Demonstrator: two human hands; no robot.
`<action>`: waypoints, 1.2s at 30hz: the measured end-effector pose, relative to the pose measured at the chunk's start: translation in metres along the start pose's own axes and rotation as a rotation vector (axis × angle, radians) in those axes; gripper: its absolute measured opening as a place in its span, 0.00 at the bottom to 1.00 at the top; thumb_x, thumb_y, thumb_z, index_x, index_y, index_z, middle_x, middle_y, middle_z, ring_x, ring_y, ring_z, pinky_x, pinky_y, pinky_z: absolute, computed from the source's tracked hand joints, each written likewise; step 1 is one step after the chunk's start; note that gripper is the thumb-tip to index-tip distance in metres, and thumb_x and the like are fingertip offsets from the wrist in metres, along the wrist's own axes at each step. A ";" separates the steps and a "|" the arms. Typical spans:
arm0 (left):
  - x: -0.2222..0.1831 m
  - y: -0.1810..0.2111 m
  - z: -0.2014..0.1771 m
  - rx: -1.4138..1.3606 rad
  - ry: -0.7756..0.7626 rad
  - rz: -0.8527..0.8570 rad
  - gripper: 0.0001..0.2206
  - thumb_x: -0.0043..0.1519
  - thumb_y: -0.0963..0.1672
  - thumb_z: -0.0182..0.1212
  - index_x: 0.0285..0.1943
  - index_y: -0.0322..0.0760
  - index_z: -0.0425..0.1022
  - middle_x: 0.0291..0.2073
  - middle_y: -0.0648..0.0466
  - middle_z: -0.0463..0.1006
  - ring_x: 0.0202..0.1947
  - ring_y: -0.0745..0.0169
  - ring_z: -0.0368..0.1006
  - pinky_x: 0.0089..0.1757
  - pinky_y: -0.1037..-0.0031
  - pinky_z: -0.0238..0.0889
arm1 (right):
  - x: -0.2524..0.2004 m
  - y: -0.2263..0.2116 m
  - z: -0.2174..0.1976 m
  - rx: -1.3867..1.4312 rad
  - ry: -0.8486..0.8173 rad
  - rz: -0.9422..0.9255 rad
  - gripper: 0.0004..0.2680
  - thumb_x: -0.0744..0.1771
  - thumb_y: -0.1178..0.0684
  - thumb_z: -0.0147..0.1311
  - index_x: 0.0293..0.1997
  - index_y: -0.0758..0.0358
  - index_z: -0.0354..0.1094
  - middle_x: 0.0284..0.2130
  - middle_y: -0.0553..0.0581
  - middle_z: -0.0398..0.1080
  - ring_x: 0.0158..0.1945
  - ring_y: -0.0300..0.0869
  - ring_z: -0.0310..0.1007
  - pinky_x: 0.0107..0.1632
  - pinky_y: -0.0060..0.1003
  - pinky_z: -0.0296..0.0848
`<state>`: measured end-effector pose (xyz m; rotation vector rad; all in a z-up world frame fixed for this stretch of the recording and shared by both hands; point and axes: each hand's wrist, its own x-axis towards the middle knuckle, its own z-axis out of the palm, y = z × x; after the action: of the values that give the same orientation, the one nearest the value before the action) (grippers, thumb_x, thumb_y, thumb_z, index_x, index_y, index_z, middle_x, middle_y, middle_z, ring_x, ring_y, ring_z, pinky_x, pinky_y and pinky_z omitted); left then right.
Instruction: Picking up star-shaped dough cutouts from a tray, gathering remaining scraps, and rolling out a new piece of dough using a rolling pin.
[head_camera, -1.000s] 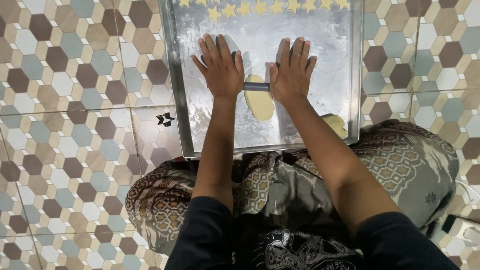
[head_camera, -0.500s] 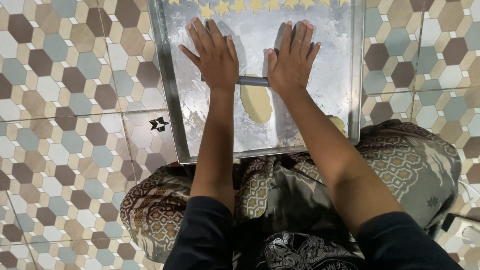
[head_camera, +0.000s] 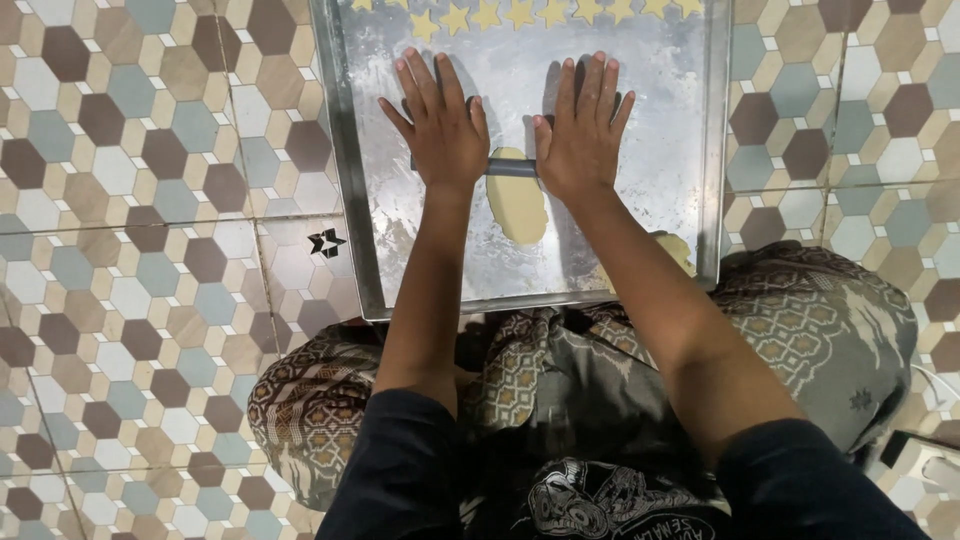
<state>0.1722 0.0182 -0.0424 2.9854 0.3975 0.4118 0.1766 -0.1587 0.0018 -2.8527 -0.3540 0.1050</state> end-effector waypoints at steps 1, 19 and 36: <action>-0.005 -0.003 0.001 -0.039 -0.018 0.025 0.29 0.71 0.51 0.54 0.79 0.36 0.55 0.77 0.36 0.40 0.78 0.36 0.30 0.69 0.30 0.28 | -0.004 0.000 0.002 0.012 0.023 -0.012 0.26 0.75 0.44 0.40 0.80 0.71 0.36 0.75 0.77 0.29 0.77 0.65 0.19 0.73 0.71 0.27; -0.081 -0.023 -0.057 -0.007 -0.385 0.206 0.26 0.75 0.52 0.33 0.82 0.44 0.49 0.80 0.38 0.41 0.80 0.42 0.31 0.69 0.36 0.27 | -0.081 -0.003 0.001 -0.023 -0.173 -0.078 0.27 0.74 0.35 0.26 0.79 0.65 0.37 0.77 0.71 0.36 0.80 0.58 0.25 0.73 0.66 0.26; -0.139 -0.042 -0.088 0.044 -0.718 0.310 0.36 0.71 0.60 0.31 0.84 0.44 0.32 0.81 0.39 0.32 0.80 0.40 0.24 0.69 0.37 0.23 | -0.140 -0.003 -0.006 -0.190 -0.478 -0.159 0.33 0.70 0.25 0.17 0.80 0.59 0.26 0.79 0.62 0.23 0.80 0.56 0.13 0.74 0.65 0.18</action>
<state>0.0087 0.0267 0.0018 2.9664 -0.1288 -0.6488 0.0408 -0.1921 0.0140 -2.9424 -0.7166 0.7651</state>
